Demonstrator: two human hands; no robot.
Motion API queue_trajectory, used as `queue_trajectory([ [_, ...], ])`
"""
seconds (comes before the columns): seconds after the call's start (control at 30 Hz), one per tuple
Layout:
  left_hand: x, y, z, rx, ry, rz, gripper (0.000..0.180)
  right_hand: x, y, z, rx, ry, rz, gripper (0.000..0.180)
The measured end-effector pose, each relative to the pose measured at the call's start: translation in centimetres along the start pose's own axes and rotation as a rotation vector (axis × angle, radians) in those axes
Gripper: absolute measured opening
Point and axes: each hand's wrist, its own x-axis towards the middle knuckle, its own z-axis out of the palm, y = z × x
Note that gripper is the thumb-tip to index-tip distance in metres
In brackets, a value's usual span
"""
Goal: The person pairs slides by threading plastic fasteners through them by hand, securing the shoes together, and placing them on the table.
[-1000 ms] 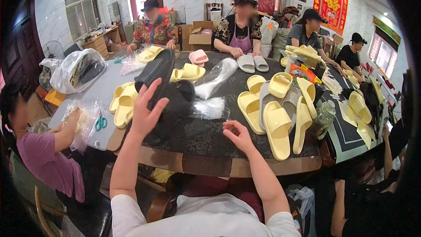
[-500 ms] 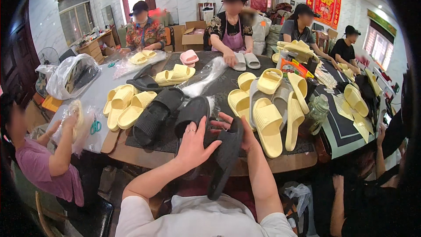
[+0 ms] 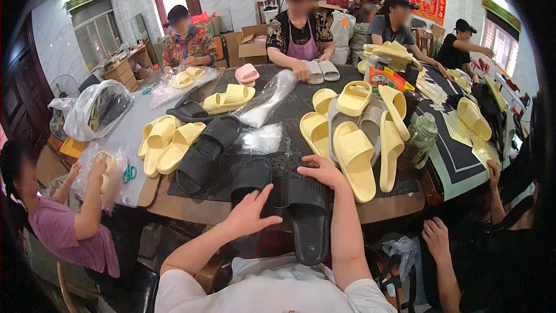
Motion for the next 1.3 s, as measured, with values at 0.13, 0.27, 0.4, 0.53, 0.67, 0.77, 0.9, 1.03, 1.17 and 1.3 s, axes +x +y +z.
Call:
queue_trajectory([
  [0.13,0.6,1.4,-4.6,-0.042,-0.099,-0.023,0.066,1.2,1.2,1.4,0.022,0.114,-0.046,0.05],
  [0.27,4.1,1.4,-6.3,0.056,0.258,0.088,0.041,2.2,1.6,2.2,0.204,0.211,-0.104,0.044],
  [0.4,10.1,-1.5,-4.1,0.076,0.318,0.308,0.035,3.0,0.7,2.8,0.361,0.292,-0.076,0.039],
  [0.53,14.0,-3.4,-2.3,0.016,-0.029,0.351,0.031,3.5,1.7,2.4,0.447,0.37,-0.103,0.037],
  [0.67,14.5,-5.6,-0.1,-0.203,-0.011,0.272,0.024,3.4,2.0,2.3,0.309,0.424,-0.108,0.031],
  [0.77,13.5,-6.3,1.2,-0.477,0.068,0.123,0.021,3.4,2.0,2.2,0.286,0.429,-0.107,0.029],
  [0.9,13.6,-7.0,1.8,-0.299,0.219,0.158,0.02,3.3,1.3,2.4,0.225,0.418,-0.133,0.026],
  [1.03,14.0,-6.9,1.7,-0.211,0.163,0.177,0.016,3.1,1.7,1.9,0.193,0.432,-0.144,0.026],
  [1.17,13.8,-8.2,1.9,-0.361,0.309,0.061,0.019,2.7,0.6,2.8,0.162,0.404,-0.1,0.027],
  [1.3,13.7,-8.2,1.5,-0.498,0.429,-0.063,0.02,2.2,-0.6,3.6,-0.159,0.552,-0.292,0.029],
])
